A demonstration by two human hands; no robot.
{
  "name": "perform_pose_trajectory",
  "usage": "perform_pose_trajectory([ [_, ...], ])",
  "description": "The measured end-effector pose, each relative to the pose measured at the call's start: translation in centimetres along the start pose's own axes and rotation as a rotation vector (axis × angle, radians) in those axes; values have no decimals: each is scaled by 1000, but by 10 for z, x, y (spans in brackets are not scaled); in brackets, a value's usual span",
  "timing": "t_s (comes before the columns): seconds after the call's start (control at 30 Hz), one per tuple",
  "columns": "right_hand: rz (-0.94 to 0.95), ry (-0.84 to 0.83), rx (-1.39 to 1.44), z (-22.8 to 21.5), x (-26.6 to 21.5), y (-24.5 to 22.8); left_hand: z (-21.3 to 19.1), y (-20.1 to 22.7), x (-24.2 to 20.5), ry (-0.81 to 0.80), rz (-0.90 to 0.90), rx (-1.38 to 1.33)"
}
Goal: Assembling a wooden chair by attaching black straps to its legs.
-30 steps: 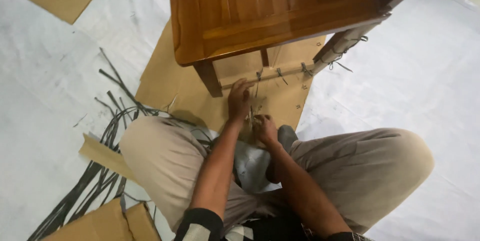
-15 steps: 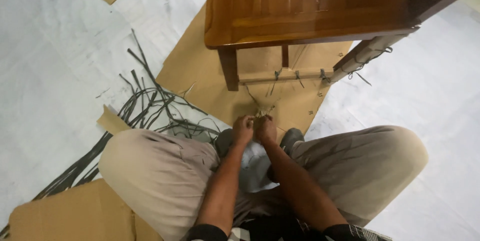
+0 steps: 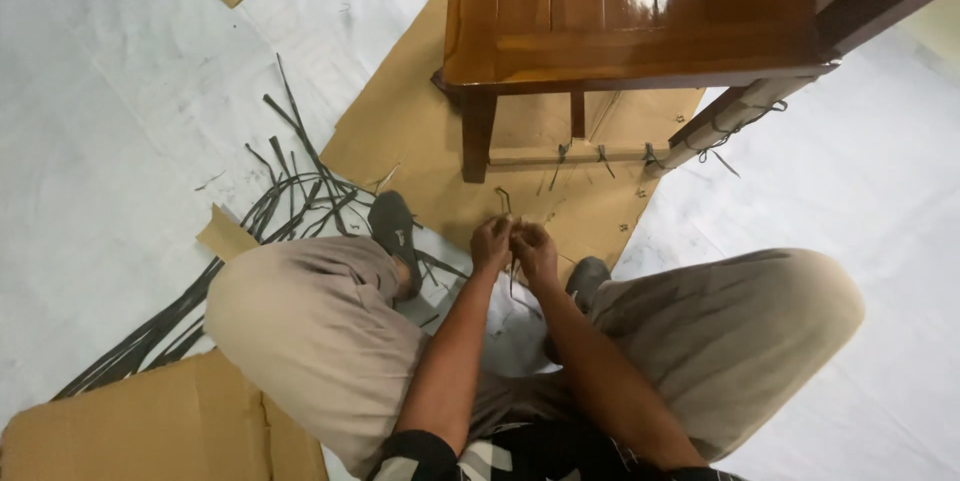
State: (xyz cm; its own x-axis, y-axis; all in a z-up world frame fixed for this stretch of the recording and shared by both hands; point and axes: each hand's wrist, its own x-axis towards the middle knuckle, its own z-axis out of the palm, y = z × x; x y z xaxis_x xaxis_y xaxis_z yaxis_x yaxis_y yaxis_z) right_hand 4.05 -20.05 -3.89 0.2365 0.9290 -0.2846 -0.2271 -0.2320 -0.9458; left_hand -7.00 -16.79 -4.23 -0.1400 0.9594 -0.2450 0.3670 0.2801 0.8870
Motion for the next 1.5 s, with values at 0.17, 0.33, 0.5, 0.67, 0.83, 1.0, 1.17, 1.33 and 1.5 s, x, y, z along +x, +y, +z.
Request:
perform_pose_trajectory([
  [0.17,113,35,-84,-8,-6,20,-8,26,5,14,-32,-105],
  [0.33,136,43,-195,-4,-12,28,2,21,12,43,-36,-89],
  [0.5,107,124,-13,-2,12,25,11,20,15,-65,-117,-54],
  [0.67,168,215,131,11,12,-40,6,43,18,-87,-107,-13],
  [0.83,196,289,79,1,35,-27,-6,83,28,314,719,278],
  [1.0,355,355,214,12,28,-59,-35,133,55,127,945,578],
  [1.17,484,332,282,21,59,-61,7,61,109,-53,744,667],
  [1.33,550,319,359,53,64,-99,-1,96,93,-69,589,630],
  [1.5,348,198,145,60,82,-99,21,79,129,-113,429,837],
])
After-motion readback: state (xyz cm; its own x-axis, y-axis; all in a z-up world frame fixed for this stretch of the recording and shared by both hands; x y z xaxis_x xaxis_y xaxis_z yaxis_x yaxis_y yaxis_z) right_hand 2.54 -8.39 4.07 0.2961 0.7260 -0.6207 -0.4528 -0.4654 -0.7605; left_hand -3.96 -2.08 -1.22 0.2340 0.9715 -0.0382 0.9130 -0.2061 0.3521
